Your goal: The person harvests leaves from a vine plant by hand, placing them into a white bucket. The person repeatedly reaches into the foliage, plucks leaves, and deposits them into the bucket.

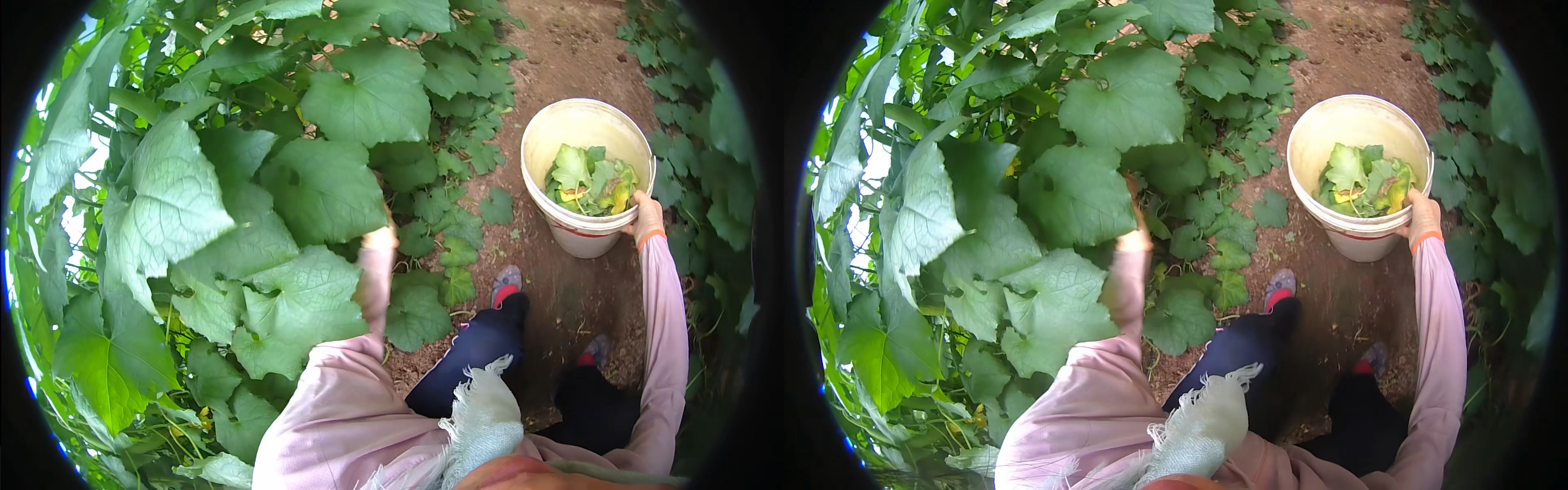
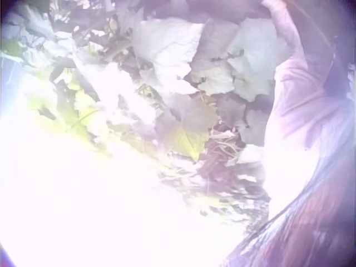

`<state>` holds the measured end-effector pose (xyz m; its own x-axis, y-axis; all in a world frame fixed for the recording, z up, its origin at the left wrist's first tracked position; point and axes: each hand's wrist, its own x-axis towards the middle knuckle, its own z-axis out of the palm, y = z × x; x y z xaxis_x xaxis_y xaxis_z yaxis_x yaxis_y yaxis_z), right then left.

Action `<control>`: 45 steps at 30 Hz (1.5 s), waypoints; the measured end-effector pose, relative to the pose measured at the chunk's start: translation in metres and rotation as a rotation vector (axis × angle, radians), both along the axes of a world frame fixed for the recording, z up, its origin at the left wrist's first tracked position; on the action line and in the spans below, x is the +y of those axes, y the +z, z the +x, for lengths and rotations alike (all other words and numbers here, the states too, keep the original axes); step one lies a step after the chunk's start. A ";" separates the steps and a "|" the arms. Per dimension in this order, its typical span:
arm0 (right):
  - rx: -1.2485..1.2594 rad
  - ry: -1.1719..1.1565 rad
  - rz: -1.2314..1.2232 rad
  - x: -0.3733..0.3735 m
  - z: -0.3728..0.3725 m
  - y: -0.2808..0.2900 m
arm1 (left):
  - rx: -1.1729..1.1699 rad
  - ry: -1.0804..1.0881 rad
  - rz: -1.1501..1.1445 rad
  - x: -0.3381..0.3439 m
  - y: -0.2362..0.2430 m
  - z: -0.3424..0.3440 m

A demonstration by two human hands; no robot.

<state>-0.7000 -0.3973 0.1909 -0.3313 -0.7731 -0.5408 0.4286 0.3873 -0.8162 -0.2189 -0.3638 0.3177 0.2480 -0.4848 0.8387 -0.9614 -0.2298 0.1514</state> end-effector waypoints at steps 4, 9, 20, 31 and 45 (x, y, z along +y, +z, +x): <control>-0.049 -0.102 -0.031 -0.036 -0.016 -0.014 | 0.119 -0.493 -0.075 -0.045 0.074 -0.019; -0.090 -0.217 0.031 -0.049 0.013 0.001 | 0.296 -0.746 0.185 -0.115 0.083 -0.073; -0.043 -0.363 -0.175 -0.066 -0.005 -0.030 | 0.052 -0.774 0.317 -0.033 -0.015 -0.043; 1.982 0.507 -0.121 -0.102 0.025 0.015 | -0.043 -0.380 0.540 0.032 -0.086 0.133; 2.136 -0.262 -0.842 -0.115 0.027 -0.008 | 0.467 -0.098 0.575 -0.087 -0.297 0.103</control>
<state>-0.6725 -0.5127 0.1829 0.1149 -0.4206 0.8999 -0.9933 -0.0612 0.0983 -0.1159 -0.4504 0.0211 0.4496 -0.8534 0.2635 -0.8464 -0.3129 0.4309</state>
